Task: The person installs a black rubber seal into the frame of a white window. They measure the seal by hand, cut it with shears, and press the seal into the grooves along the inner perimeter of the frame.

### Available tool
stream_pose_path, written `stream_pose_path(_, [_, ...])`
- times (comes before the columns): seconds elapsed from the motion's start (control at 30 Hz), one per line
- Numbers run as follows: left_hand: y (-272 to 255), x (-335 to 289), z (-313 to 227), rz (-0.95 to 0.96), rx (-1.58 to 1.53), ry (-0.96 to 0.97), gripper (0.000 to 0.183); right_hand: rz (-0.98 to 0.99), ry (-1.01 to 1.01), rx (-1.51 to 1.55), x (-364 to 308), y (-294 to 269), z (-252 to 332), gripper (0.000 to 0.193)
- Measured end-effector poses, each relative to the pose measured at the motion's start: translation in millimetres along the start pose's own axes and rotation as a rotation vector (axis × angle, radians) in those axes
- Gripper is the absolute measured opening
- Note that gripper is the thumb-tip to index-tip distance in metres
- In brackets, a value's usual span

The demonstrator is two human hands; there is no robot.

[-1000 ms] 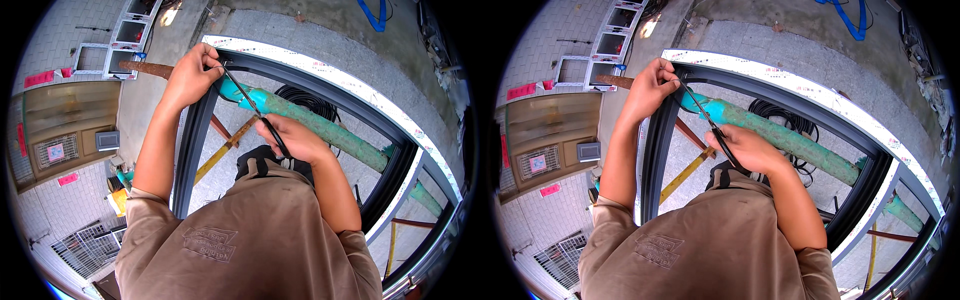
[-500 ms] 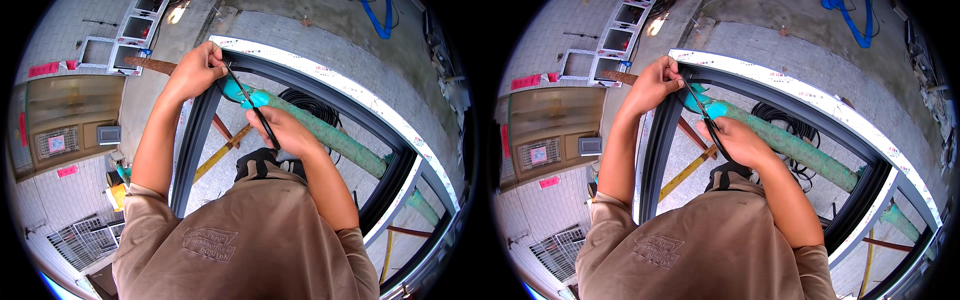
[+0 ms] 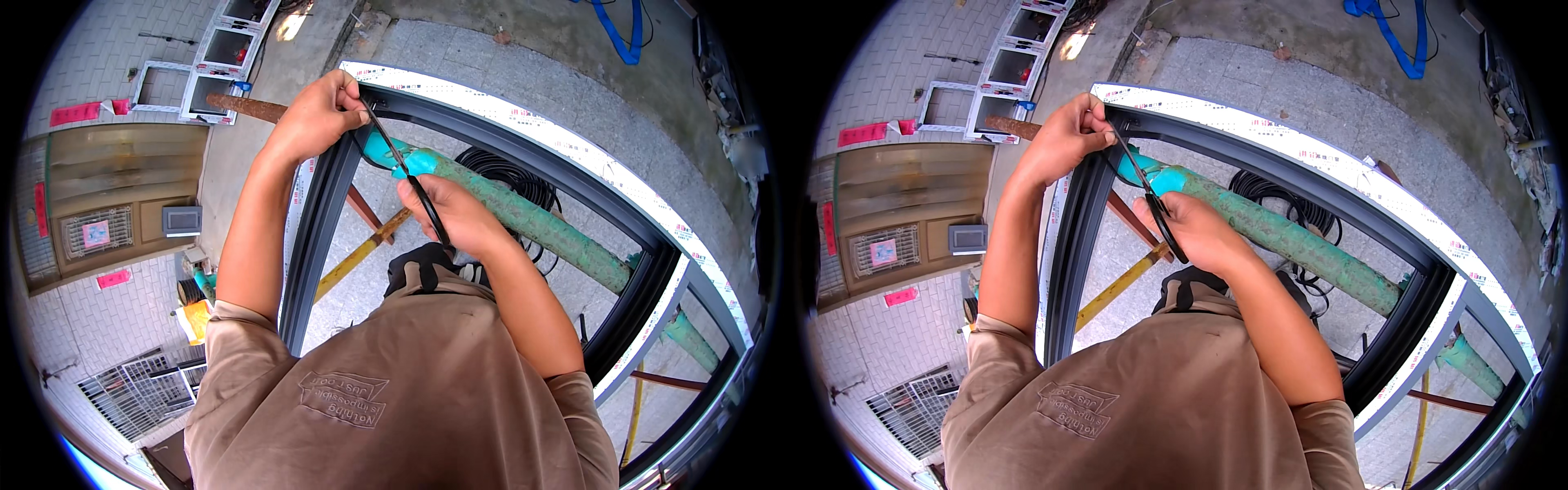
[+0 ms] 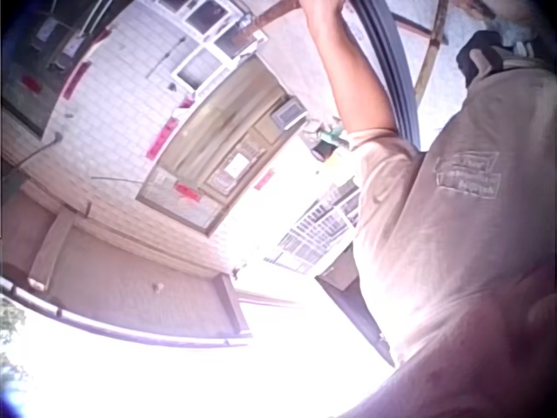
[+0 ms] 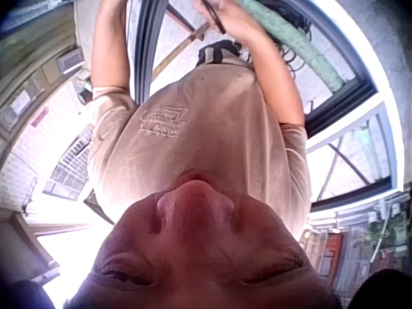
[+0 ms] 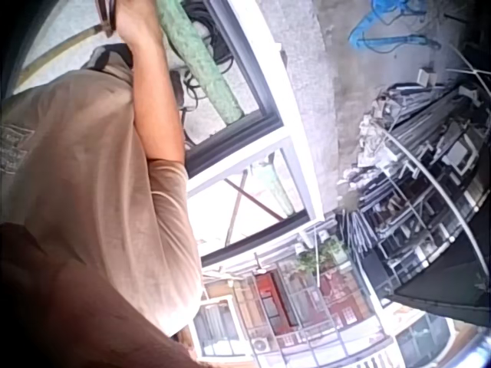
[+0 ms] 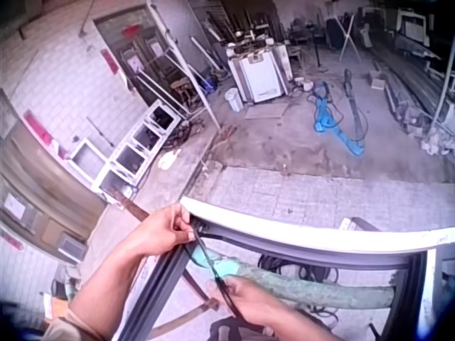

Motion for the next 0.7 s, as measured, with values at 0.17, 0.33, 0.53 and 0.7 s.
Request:
stream_pose_path(0.17, [0,0,-2,0.011,0.009,-0.011,0.03,-0.002,0.02,0.033,-2,-1,1,0.062])
stream_pose_path(0.33, [-1,1,-2,0.013,0.03,-0.012,0.03,0.004,0.016,0.063,-1,-1,-1,0.064])
stream_pose_path(0.53, [-2,2,-1,0.012,0.08,0.017,0.029,-0.039,0.003,-0.017,-1,-3,4,0.063])
stream_pose_path(0.7, [-2,1,-1,0.011,0.088,0.019,0.028,-0.086,0.01,-0.158,-2,-9,8,0.064])
Point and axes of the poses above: each hand's wrist, its own x-axis towards the middle knuckle, its own y-axis out of the palm, z = x × y, the point moved 4 cm from there along x, towards the middle knuckle, and after that the axes turned 6 degrees about -x, right-handed, at the moved point
